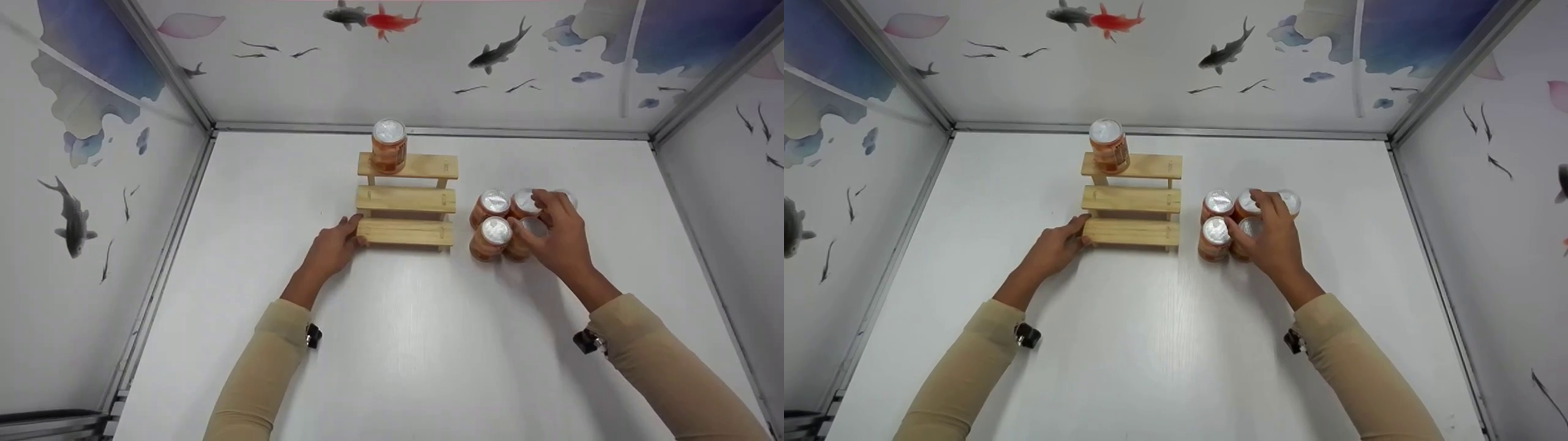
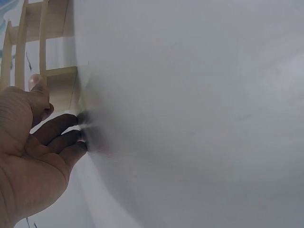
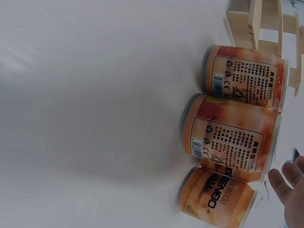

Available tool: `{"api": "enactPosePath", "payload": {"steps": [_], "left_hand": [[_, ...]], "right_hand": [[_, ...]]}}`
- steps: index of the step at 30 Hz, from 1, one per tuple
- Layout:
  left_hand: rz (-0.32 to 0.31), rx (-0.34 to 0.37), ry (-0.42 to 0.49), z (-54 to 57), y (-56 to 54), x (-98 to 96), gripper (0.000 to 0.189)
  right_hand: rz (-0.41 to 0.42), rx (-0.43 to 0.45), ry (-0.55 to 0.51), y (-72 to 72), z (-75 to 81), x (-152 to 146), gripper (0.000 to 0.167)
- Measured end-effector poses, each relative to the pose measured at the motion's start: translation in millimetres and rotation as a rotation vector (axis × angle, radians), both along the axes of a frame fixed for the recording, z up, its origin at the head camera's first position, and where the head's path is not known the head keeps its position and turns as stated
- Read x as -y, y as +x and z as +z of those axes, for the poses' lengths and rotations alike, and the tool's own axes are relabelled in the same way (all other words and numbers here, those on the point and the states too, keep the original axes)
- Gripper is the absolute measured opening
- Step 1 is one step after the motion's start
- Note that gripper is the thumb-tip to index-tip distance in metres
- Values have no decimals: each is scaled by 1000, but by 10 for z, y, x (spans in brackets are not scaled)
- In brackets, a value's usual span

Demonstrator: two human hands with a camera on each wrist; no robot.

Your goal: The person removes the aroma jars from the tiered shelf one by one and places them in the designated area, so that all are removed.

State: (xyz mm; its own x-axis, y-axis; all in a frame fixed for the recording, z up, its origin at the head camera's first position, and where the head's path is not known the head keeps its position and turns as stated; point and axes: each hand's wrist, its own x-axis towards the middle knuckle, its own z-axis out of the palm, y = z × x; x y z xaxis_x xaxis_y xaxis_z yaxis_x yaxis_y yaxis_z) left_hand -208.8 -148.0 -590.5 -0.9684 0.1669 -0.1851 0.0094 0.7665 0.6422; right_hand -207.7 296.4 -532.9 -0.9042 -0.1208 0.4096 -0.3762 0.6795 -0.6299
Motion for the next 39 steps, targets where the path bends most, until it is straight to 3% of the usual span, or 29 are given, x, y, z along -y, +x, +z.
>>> {"api": "enactPosePath", "payload": {"steps": [12,23,29,30,36,37,39], "left_hand": [[-19,-18,-5,-1,10,14,63],[-58,-18,-16,-4,-8,57,70],[-75,-59,-19,-31,-20,69,73],[-83,-82,-6,-138,-56,110,77],[-63,-57,-8,-128,-61,100,78],[-51,-36,-21,-24,-28,58,74],[-50,-34,-27,-24,-32,55,74]], "right_hand": [[33,37,81,-129,146,305,66],[103,10,37,-247,193,583,67],[134,33,45,-309,249,734,71],[141,27,49,-320,261,759,70],[163,-1,66,-395,324,898,68],[164,4,66,-407,335,919,69],[166,10,64,-434,351,961,70]]}}
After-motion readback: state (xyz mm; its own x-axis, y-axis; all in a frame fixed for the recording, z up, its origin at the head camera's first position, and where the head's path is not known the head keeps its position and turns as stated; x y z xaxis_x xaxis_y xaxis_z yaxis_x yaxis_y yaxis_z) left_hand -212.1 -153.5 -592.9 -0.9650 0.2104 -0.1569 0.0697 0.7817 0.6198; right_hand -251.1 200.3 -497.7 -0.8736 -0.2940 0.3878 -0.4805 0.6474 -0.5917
